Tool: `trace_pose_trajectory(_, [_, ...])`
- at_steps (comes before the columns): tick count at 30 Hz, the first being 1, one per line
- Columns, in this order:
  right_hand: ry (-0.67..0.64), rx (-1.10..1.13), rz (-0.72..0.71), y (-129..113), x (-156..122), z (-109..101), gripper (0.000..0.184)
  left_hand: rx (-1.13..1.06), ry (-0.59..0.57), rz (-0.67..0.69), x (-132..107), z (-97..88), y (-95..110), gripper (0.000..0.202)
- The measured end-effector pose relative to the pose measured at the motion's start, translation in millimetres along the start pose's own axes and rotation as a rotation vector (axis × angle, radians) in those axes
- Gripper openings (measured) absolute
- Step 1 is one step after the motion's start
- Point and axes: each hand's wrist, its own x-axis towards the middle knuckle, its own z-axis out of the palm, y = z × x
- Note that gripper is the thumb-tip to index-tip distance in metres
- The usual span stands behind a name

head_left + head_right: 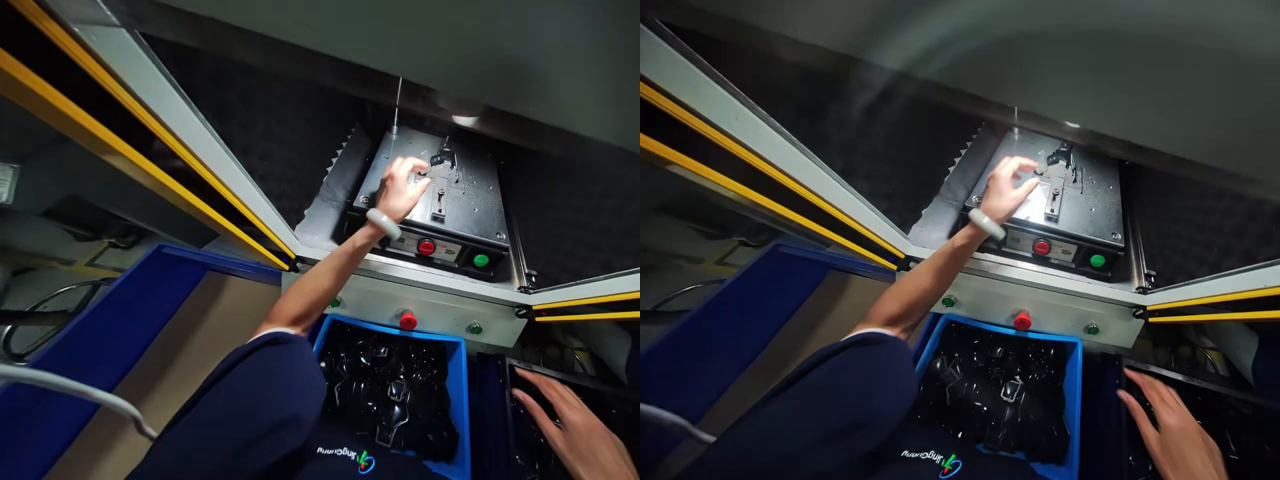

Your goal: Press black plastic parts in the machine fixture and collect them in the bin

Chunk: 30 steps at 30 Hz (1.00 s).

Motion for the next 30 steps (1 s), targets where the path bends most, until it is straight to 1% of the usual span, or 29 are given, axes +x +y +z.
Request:
trace_pose_trajectory(1, [-0.03, 0.018, -0.018, -8.6, 15.3, 9.2, 0.05, -0.016, 0.01, 0.005, -33.4, -18.9, 12.8, 0.018])
trace_pose_trajectory(2, [-0.052, 0.028, -0.031, -16.7, 30.9, 17.8, 0.051, -0.006, 0.048, -0.006, -68.2, -37.1, 24.1, 0.013])
trace_pose_trajectory(4, [-0.064, 0.02, -0.046, -27.8, 58.9, 32.0, 0.051, 0.046, 0.098, -0.061, -135.1, -69.6, 38.2, 0.013])
trace_pose_trajectory(6, [-0.081, 0.012, -0.061, -29.4, 79.1, 42.4, 0.048, 0.105, 0.097, -0.145, -189.9, -95.0, 37.1, 0.015])
trace_pose_trajectory(8, [-0.123, 0.047, -0.094, -23.6, 90.9, 49.7, 0.043, 0.192, 0.006, -0.206, -227.4, -114.6, 22.5, 0.014])
trace_pose_trajectory(9, [-0.15, 0.079, -0.108, -19.5, 94.4, 52.4, 0.041, 0.254, -0.065, -0.221, -239.5, -122.8, 12.4, 0.016])
trace_pose_trajectory(11, [-0.193, 0.146, -0.11, -12.7, 98.6, 56.8, 0.041, 0.381, -0.23, -0.238, -252.1, -137.0, -7.4, 0.029])
trace_pose_trajectory(13, [-0.203, 0.197, -0.082, -9.9, 101.8, 60.4, 0.044, 0.455, -0.372, -0.256, -253.5, -147.8, -21.2, 0.041])
trace_pose_trajectory(14, [-0.194, 0.207, -0.057, -9.9, 103.5, 62.2, 0.046, 0.465, -0.426, -0.265, -252.0, -151.4, -24.7, 0.043])
trace_pose_trajectory(16, [-0.168, 0.189, 0.011, -11.7, 107.1, 65.5, 0.05, 0.481, -0.485, -0.28, -248.0, -154.4, -25.7, 0.046])
trace_pose_trajectory(18, [-0.15, 0.119, 0.094, -14.1, 109.6, 67.8, 0.051, 0.51, -0.48, -0.291, -246.3, -152.1, -21.4, 0.045])
trace_pose_trajectory(20, [-0.126, 0.042, 0.129, -17.1, 108.6, 68.9, 0.048, 0.509, -0.44, -0.31, -249.1, -147.0, -16.5, 0.044])
trace_pose_trajectory(22, [-0.043, -0.015, 0.077, -22.1, 102.1, 69.7, 0.046, 0.448, -0.36, -0.337, -256.7, -142.8, -14.9, 0.043])
trace_pose_trajectory(23, [0.013, -0.038, 0.032, -26.0, 96.5, 70.9, 0.046, 0.404, -0.288, -0.355, -262.1, -142.0, -16.2, 0.041])
trace_pose_trajectory(24, [0.058, -0.052, -0.016, -30.7, 89.5, 73.3, 0.046, 0.366, -0.185, -0.382, -268.4, -142.4, -19.1, 0.038])
trace_pose_trajectory(25, [0.081, -0.05, -0.063, -36.4, 81.4, 77.3, 0.045, 0.343, -0.059, -0.432, -275.4, -144.1, -23.6, 0.034])
trace_pose_trajectory(26, [0.067, -0.031, -0.115, -42.8, 72.7, 83.3, 0.042, 0.339, 0.078, -0.521, -282.8, -146.9, -29.5, 0.028])
trace_pose_trajectory(27, [0.025, 0.006, -0.167, -49.8, 64.2, 91.3, 0.039, 0.35, 0.208, -0.641, -290.6, -150.6, -36.7, 0.023])
trace_pose_trajectory(28, [-0.032, 0.053, -0.217, -57.2, 56.4, 101.0, 0.037, 0.37, 0.314, -0.776, -298.4, -154.7, -45.0, 0.021])
trace_pose_trajectory(29, [-0.089, 0.089, -0.254, -64.7, 50.0, 111.8, 0.037, 0.389, 0.383, -0.906, -306.1, -158.6, -53.9, 0.021])
trace_pose_trajectory(30, [-0.136, 0.101, -0.27, -72.1, 45.3, 123.1, 0.039, 0.396, 0.41, -1.014, -313.5, -161.9, -63.2, 0.021])
